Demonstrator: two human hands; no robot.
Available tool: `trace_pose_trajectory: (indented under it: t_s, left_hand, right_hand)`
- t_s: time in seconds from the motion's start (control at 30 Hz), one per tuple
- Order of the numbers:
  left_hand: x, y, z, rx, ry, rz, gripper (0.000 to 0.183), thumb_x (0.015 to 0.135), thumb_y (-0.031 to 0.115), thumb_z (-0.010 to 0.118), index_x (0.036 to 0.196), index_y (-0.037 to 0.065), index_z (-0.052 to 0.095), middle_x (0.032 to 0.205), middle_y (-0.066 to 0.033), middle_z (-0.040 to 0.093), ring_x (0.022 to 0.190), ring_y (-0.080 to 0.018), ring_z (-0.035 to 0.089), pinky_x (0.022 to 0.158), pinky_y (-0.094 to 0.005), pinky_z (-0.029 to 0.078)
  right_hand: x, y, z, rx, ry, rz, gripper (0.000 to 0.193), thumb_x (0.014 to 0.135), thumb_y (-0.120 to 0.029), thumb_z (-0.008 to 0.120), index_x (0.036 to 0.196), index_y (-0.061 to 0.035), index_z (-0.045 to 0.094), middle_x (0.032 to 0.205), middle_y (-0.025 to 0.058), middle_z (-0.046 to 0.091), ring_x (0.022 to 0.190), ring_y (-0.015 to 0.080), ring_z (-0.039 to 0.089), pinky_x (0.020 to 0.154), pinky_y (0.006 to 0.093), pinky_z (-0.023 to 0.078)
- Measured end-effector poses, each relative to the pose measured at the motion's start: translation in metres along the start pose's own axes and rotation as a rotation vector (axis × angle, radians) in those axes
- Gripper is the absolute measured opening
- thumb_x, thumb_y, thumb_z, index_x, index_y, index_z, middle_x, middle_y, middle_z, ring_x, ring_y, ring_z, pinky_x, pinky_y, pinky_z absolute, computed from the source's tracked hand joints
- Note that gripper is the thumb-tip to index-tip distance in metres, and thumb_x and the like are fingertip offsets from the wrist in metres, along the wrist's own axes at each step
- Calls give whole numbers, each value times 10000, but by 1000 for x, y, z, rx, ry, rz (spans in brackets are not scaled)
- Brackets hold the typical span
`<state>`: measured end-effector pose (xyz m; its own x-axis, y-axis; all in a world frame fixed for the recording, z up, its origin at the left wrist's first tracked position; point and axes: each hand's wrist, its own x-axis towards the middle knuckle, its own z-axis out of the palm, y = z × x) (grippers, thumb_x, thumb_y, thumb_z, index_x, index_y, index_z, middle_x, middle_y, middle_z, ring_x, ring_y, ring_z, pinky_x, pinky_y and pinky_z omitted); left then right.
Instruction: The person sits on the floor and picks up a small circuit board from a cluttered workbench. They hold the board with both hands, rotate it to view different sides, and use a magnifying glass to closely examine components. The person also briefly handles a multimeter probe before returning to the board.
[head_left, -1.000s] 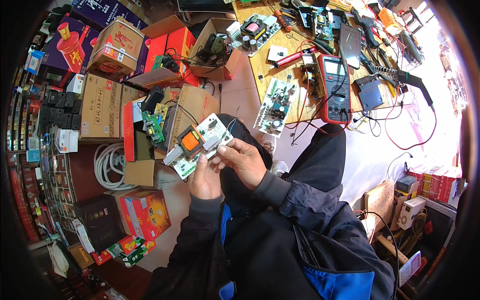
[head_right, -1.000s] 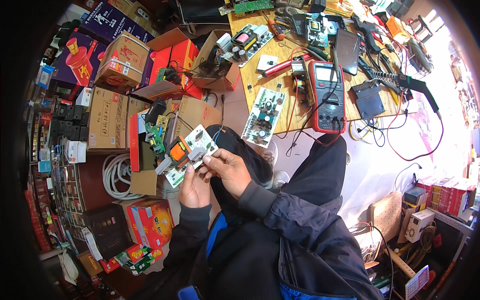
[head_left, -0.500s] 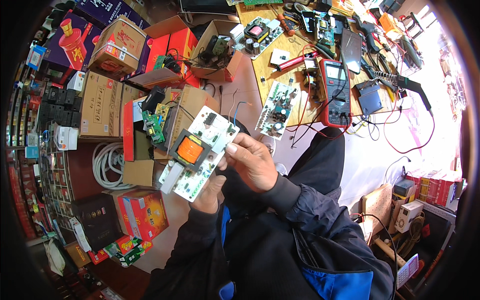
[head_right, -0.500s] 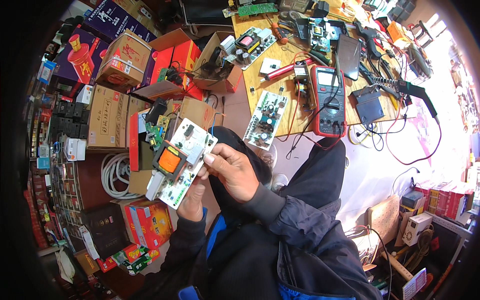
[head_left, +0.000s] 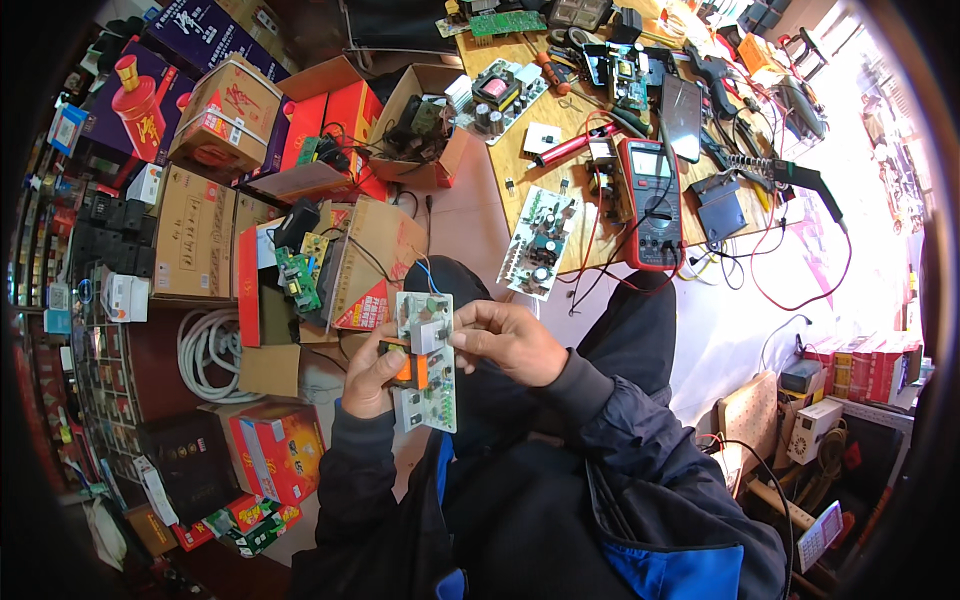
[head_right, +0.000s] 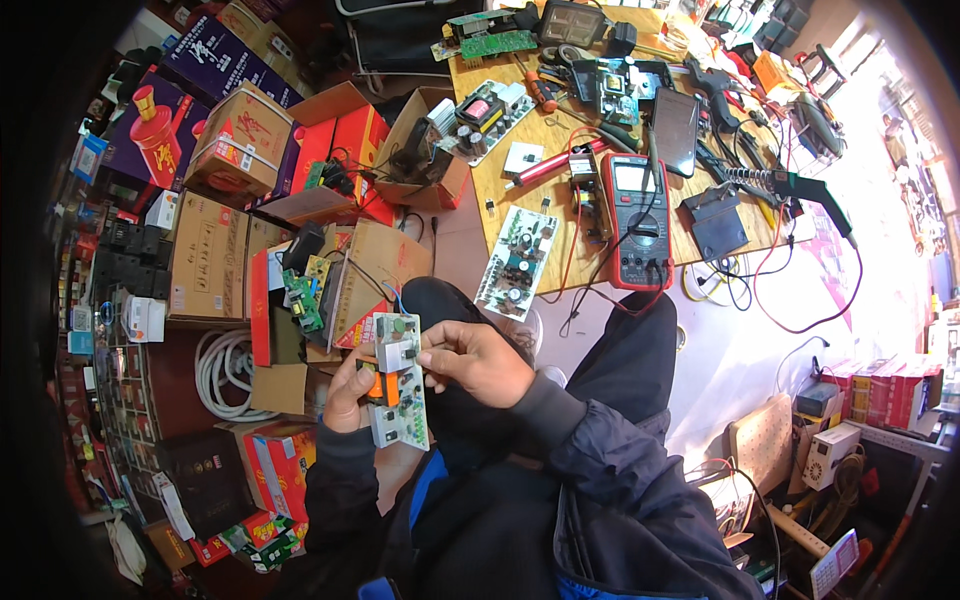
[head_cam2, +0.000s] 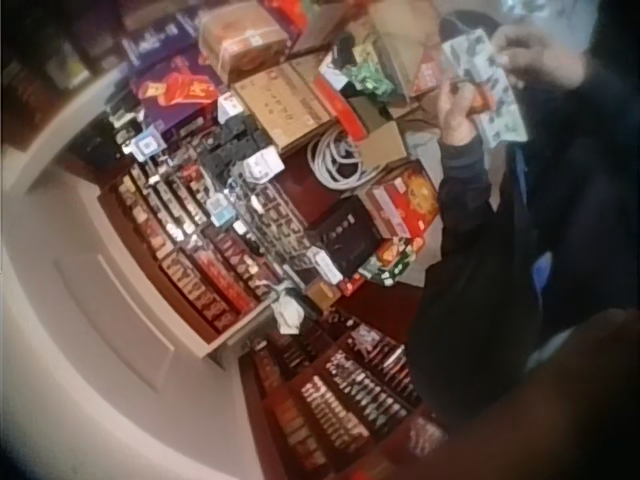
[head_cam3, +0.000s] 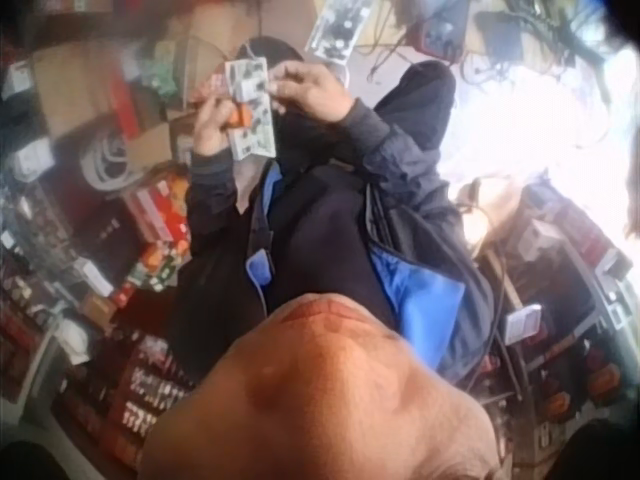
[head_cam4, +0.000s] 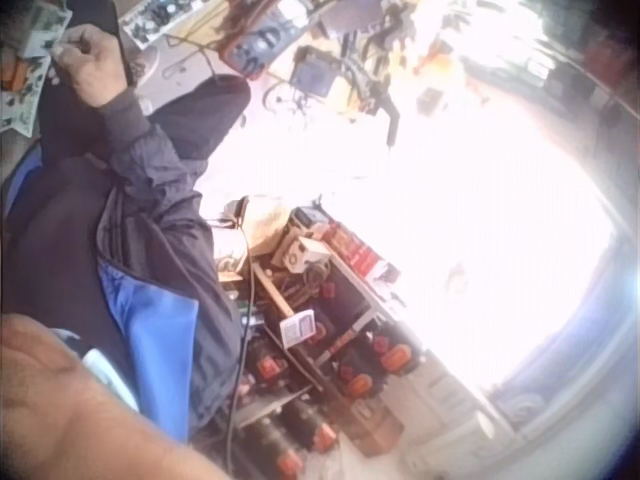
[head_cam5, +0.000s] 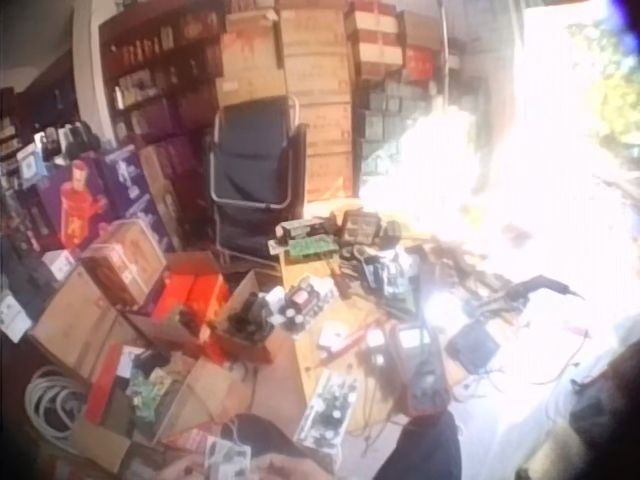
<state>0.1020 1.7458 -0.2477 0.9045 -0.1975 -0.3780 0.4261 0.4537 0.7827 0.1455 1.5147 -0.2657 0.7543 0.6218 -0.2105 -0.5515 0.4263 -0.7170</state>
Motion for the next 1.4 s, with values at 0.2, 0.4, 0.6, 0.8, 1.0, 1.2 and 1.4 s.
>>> trace_pose_trajectory:
  t_s: [0.2, 0.4, 0.6, 0.8, 1.0, 1.2, 1.4]
  left_hand:
    - [23, -13, 14, -135, 122, 123, 531, 926, 339, 713, 1288, -4, 531, 1164, -135, 647, 1052, -238, 657, 945, -394, 539]
    - [57, -34, 2, -270, 128, 52, 573, 973, 376, 635, 1380, -8, 510, 1215, -147, 655, 1072, -252, 658, 962, -404, 534]
    - [93, -61, -18, -414, 83, 49, 520, 953, 275, 602, 1384, -1, 510, 1265, -168, 638, 1134, -291, 640, 995, -455, 524]
    - [108, -78, -30, -365, 148, 92, 550, 938, 294, 623, 1376, -16, 503, 1233, -167, 653, 1108, -282, 654, 989, -438, 532]
    - [108, -80, -41, -380, 178, 68, 611, 879, 307, 698, 1386, 18, 517, 1239, -127, 653, 1112, -258, 654, 984, -424, 538]
    - [111, -81, -42, -339, 191, 119, 575, 909, 320, 668, 1355, -16, 530, 1222, -174, 667, 1095, -296, 673, 972, -442, 550]
    - [110, -81, -43, -321, 186, 123, 583, 913, 349, 686, 1348, -10, 535, 1228, -167, 665, 1103, -290, 670, 979, -442, 547]
  right_hand:
    - [-21, -45, 0, -296, 185, -120, 395, 987, -46, 605, 1355, 63, 516, 1075, 82, 674, 915, 138, 649, 824, 278, 536]
    - [-34, -146, -29, -1082, 535, -401, 235, 941, -22, 653, 1171, 27, 661, 1020, 74, 721, 874, 96, 656, 746, 261, 523]
    - [24, -195, -78, -1922, 422, -482, 271, 840, -130, 684, 1094, -35, 683, 1002, 143, 650, 960, 317, 635, 825, 413, 513]
    - [82, -191, -122, -2319, 211, -331, 244, 782, -117, 639, 1009, -125, 726, 993, 88, 643, 1043, 285, 603, 874, 411, 524]
    - [101, -232, -139, -2232, 200, -404, 231, 839, -218, 694, 1017, -76, 655, 998, 115, 658, 1020, 335, 622, 829, 448, 525]
    - [129, -236, -148, -2194, 346, -264, 186, 872, -216, 607, 973, -89, 697, 837, 159, 701, 846, 383, 684, 734, 496, 528]
    - [138, -229, -152, -2245, 344, -183, 206, 845, -210, 622, 996, -97, 708, 926, 168, 706, 904, 375, 683, 782, 487, 537]
